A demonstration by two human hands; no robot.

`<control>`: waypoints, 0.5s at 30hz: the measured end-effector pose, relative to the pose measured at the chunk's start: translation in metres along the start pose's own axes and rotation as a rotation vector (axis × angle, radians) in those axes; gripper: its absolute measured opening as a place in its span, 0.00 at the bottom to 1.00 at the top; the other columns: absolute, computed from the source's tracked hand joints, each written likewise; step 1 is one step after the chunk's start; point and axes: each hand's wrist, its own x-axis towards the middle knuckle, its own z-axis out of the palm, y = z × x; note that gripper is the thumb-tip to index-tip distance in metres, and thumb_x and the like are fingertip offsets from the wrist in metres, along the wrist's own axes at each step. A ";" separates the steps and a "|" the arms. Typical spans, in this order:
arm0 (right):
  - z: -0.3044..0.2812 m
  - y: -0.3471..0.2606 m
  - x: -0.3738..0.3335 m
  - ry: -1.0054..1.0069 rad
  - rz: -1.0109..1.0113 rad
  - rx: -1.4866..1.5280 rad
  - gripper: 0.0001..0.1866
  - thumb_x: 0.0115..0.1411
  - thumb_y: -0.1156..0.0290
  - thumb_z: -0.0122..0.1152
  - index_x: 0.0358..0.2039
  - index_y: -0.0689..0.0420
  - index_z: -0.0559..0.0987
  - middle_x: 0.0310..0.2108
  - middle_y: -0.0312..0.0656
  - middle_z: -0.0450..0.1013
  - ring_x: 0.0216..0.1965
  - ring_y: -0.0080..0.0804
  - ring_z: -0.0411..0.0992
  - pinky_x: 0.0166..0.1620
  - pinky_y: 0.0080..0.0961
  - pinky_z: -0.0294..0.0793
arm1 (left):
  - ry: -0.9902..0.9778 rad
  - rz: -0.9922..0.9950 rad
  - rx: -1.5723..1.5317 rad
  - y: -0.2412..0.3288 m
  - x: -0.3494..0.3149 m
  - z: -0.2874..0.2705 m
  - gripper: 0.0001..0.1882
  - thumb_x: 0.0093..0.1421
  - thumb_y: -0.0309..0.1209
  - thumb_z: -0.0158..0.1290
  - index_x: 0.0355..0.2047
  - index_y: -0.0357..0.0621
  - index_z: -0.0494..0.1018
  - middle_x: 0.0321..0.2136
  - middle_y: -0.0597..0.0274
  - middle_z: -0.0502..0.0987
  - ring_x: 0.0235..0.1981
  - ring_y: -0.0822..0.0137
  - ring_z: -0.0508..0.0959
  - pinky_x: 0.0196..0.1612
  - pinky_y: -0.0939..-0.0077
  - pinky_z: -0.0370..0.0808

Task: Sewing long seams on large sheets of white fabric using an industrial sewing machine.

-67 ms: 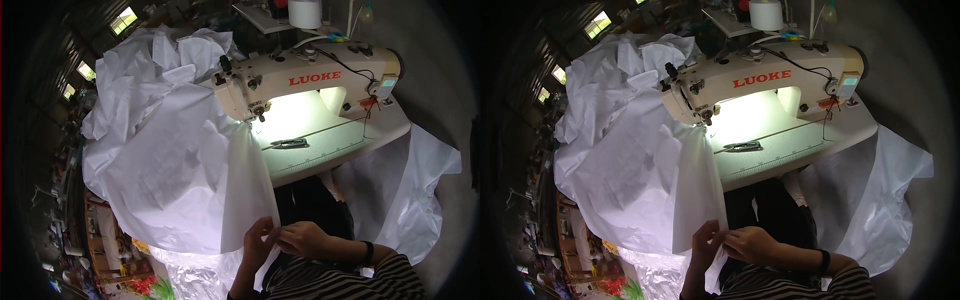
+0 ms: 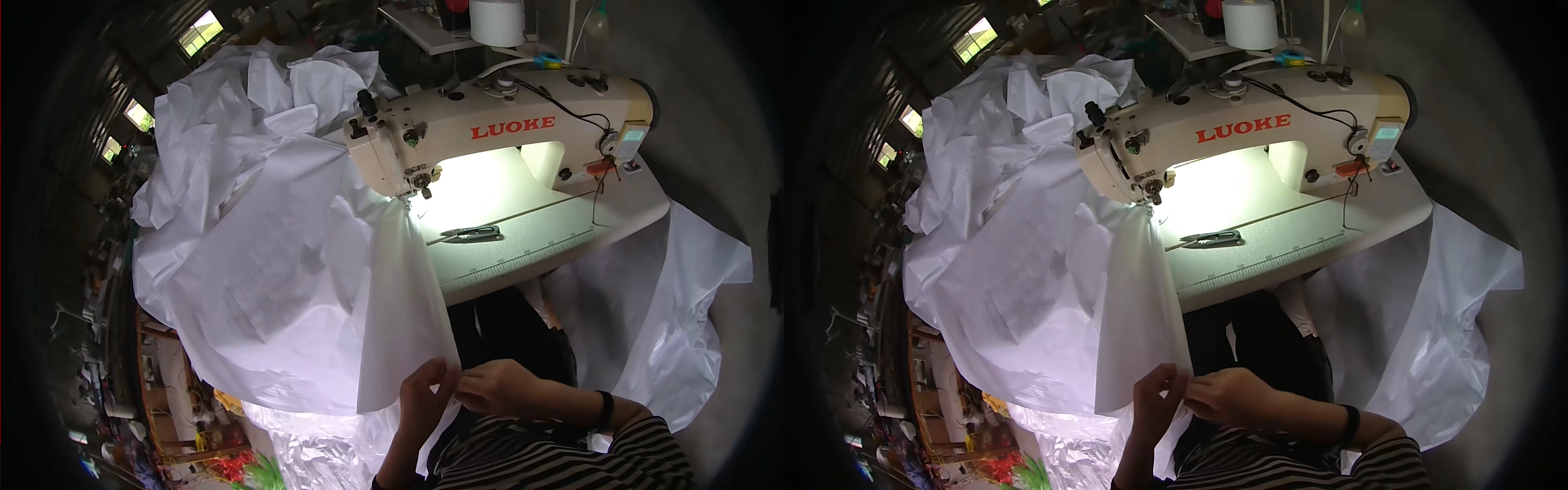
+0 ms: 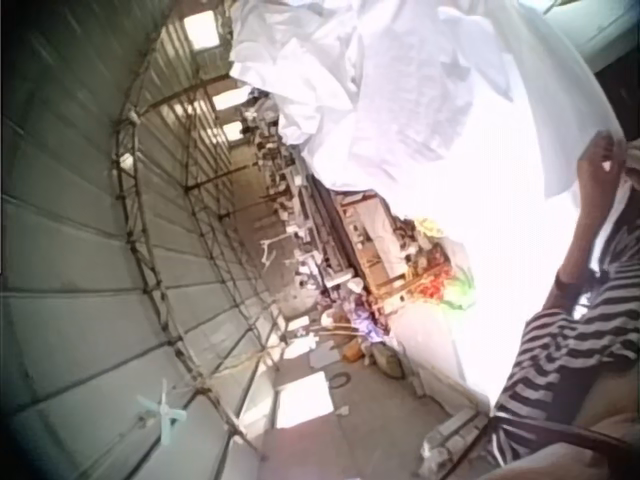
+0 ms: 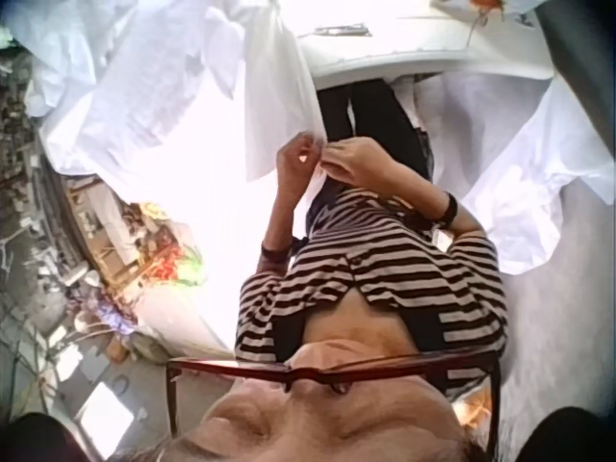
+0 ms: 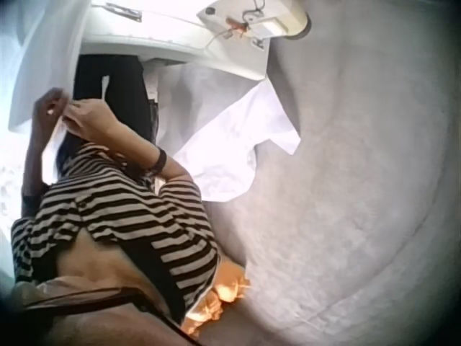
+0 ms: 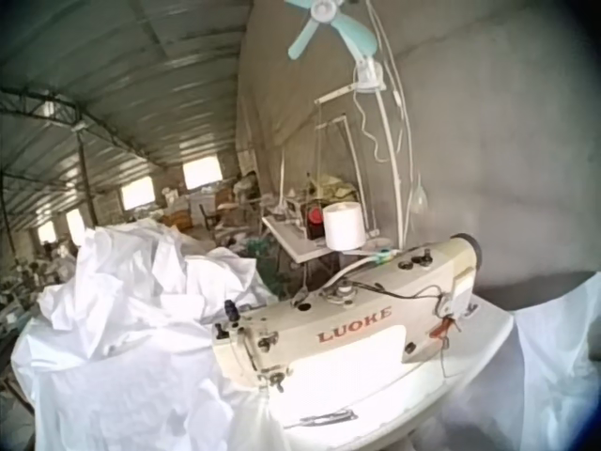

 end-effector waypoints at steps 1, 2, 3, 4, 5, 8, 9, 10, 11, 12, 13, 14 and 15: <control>-0.005 0.006 0.002 0.017 0.032 -0.013 0.08 0.57 0.70 0.63 0.33 0.58 0.74 0.26 0.43 0.73 0.27 0.39 0.76 0.31 0.33 0.76 | 0.000 0.002 -0.001 0.000 -0.001 0.003 0.06 0.61 0.27 0.58 0.36 0.36 0.77 0.28 0.59 0.80 0.30 0.68 0.80 0.35 0.74 0.76; -0.010 0.015 0.006 0.138 0.230 0.168 0.09 0.60 0.69 0.61 0.37 0.59 0.75 0.27 0.44 0.74 0.27 0.36 0.76 0.32 0.31 0.76 | -0.004 -0.015 -0.050 0.000 0.000 0.008 0.06 0.62 0.27 0.57 0.35 0.35 0.76 0.26 0.61 0.79 0.29 0.71 0.80 0.34 0.76 0.76; -0.015 0.023 0.010 0.224 0.510 0.334 0.10 0.62 0.68 0.59 0.40 0.60 0.76 0.27 0.45 0.74 0.27 0.33 0.76 0.33 0.29 0.76 | 0.003 -0.072 -0.081 0.001 -0.001 0.013 0.06 0.62 0.26 0.56 0.34 0.34 0.75 0.25 0.62 0.78 0.29 0.74 0.79 0.33 0.78 0.75; -0.017 0.030 0.015 0.327 0.526 0.413 0.13 0.65 0.66 0.56 0.45 0.62 0.75 0.29 0.46 0.75 0.28 0.31 0.76 0.34 0.28 0.75 | -0.016 -0.119 -0.046 0.001 0.000 0.020 0.06 0.62 0.27 0.56 0.35 0.35 0.76 0.25 0.60 0.79 0.29 0.72 0.80 0.33 0.77 0.75; -0.017 0.037 0.021 0.421 0.635 0.466 0.17 0.67 0.65 0.54 0.50 0.63 0.75 0.30 0.47 0.76 0.29 0.30 0.76 0.36 0.27 0.75 | -0.003 -0.042 -0.089 0.002 0.000 0.028 0.06 0.62 0.27 0.56 0.35 0.35 0.76 0.25 0.60 0.79 0.29 0.72 0.80 0.33 0.77 0.75; -0.008 0.041 0.029 0.257 0.582 0.187 0.24 0.66 0.65 0.52 0.58 0.67 0.67 0.34 0.58 0.77 0.34 0.53 0.78 0.39 0.36 0.77 | -0.038 0.060 0.018 0.000 0.001 0.041 0.06 0.62 0.26 0.56 0.37 0.35 0.76 0.27 0.58 0.80 0.30 0.70 0.80 0.35 0.75 0.75; -0.003 0.039 0.029 0.243 0.551 0.083 0.25 0.65 0.68 0.52 0.58 0.68 0.66 0.34 0.60 0.77 0.34 0.57 0.77 0.38 0.39 0.77 | -0.091 0.047 -0.004 -0.004 -0.001 0.039 0.07 0.61 0.27 0.57 0.38 0.36 0.77 0.28 0.56 0.80 0.31 0.67 0.81 0.36 0.74 0.76; 0.001 0.037 0.027 0.221 0.633 0.101 0.25 0.65 0.68 0.52 0.58 0.68 0.66 0.34 0.60 0.77 0.34 0.57 0.77 0.38 0.39 0.77 | -0.143 0.033 -0.028 -0.011 -0.005 0.033 0.08 0.61 0.28 0.58 0.39 0.37 0.77 0.30 0.54 0.80 0.32 0.65 0.81 0.37 0.73 0.76; 0.003 0.033 0.023 0.240 0.571 -0.064 0.27 0.63 0.71 0.54 0.61 0.66 0.64 0.32 0.57 0.77 0.32 0.55 0.77 0.35 0.38 0.77 | -0.184 0.073 -0.074 -0.020 -0.012 0.027 0.10 0.61 0.29 0.59 0.40 0.38 0.77 0.31 0.52 0.80 0.32 0.62 0.82 0.38 0.71 0.76; 0.005 0.030 0.020 0.267 0.528 -0.260 0.31 0.60 0.75 0.57 0.63 0.64 0.61 0.30 0.55 0.77 0.30 0.52 0.78 0.32 0.37 0.77 | -0.375 0.026 -0.188 -0.034 -0.017 0.014 0.14 0.61 0.24 0.57 0.48 0.38 0.76 0.37 0.58 0.82 0.38 0.69 0.81 0.46 0.72 0.77; 0.006 0.027 0.017 0.256 0.502 -0.239 0.31 0.60 0.75 0.57 0.63 0.64 0.61 0.30 0.55 0.77 0.30 0.52 0.78 0.32 0.37 0.77 | -0.482 0.022 -0.271 -0.052 -0.027 -0.003 0.14 0.63 0.24 0.56 0.48 0.36 0.76 0.41 0.56 0.81 0.42 0.68 0.80 0.48 0.70 0.77; 0.005 0.024 0.015 0.175 0.530 -0.358 0.31 0.59 0.76 0.57 0.63 0.65 0.62 0.28 0.52 0.76 0.27 0.48 0.78 0.29 0.35 0.77 | -0.586 -0.092 -0.482 -0.073 -0.032 -0.019 0.13 0.63 0.23 0.56 0.47 0.32 0.75 0.42 0.52 0.80 0.43 0.68 0.80 0.47 0.70 0.78; 0.004 0.021 0.014 0.064 0.565 -0.516 0.32 0.57 0.78 0.58 0.62 0.66 0.63 0.26 0.50 0.75 0.25 0.45 0.77 0.26 0.34 0.77 | -0.489 -0.313 -0.909 -0.096 -0.041 -0.036 0.13 0.64 0.22 0.54 0.49 0.34 0.76 0.42 0.55 0.81 0.45 0.67 0.80 0.49 0.72 0.76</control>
